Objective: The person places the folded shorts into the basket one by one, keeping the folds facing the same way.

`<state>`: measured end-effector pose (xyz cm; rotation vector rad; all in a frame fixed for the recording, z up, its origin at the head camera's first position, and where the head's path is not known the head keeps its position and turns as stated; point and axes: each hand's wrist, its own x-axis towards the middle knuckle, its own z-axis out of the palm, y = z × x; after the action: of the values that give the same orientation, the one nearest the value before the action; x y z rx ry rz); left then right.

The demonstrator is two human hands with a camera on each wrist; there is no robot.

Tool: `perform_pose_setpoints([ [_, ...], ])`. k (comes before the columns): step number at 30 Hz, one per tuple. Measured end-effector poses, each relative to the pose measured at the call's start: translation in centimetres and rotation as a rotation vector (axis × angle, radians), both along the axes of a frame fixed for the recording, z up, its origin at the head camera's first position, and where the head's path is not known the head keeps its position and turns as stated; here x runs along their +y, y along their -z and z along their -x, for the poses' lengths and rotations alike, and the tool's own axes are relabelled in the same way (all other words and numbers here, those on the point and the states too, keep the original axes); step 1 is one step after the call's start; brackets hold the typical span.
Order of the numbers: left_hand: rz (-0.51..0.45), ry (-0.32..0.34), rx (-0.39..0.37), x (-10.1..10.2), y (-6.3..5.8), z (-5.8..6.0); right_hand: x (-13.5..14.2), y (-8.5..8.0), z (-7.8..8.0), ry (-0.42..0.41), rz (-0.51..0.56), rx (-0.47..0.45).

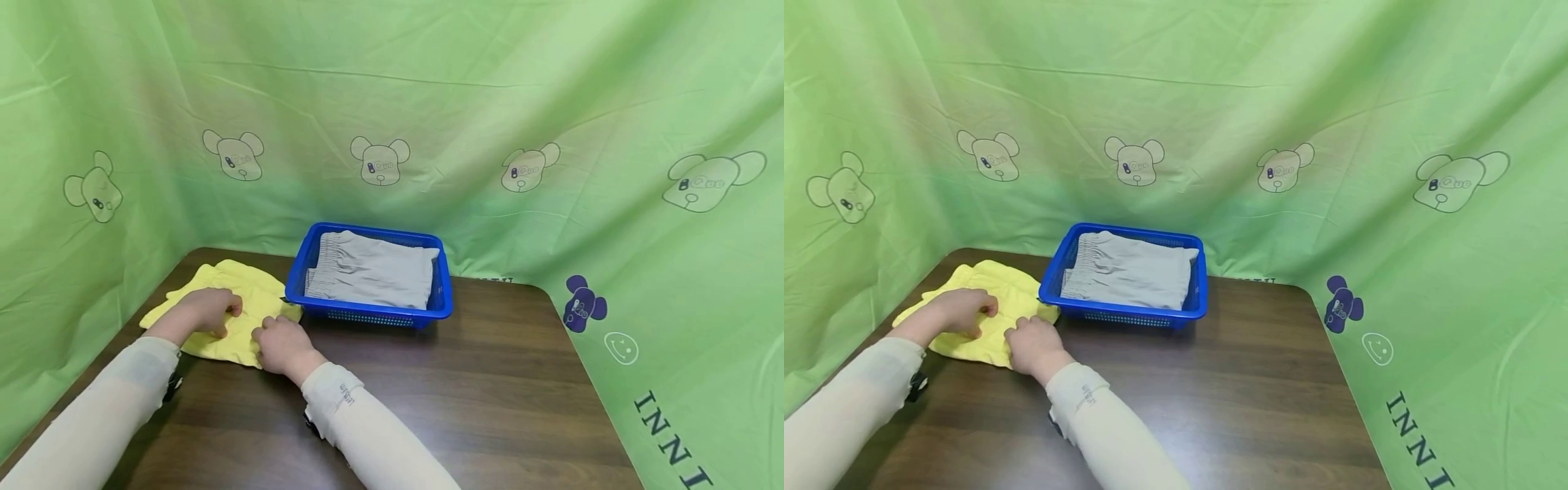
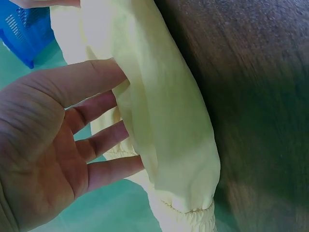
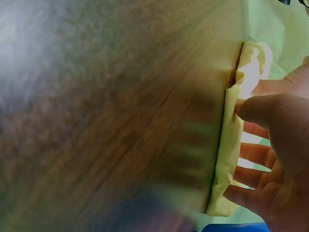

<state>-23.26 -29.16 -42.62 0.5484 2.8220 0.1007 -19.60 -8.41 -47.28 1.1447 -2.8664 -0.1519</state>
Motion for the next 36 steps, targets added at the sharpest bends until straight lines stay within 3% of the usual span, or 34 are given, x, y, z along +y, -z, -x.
perform_pose_setpoints([
  [11, -0.023, 0.0, -0.02, 0.6, -0.1, -0.9, -0.1, -1.1, -1.0, 0.014, -0.049, -0.031],
  [29, -0.013, 0.05, 0.067, 1.2, 0.6, -2.9, -0.4, -1.8, -3.2, 0.078, -0.1, -0.068],
  [36, -0.012, 0.052, 0.07, 1.9, 0.2, -3.7, -0.1, -2.0, -3.6, 0.077, -0.107, -0.082],
])
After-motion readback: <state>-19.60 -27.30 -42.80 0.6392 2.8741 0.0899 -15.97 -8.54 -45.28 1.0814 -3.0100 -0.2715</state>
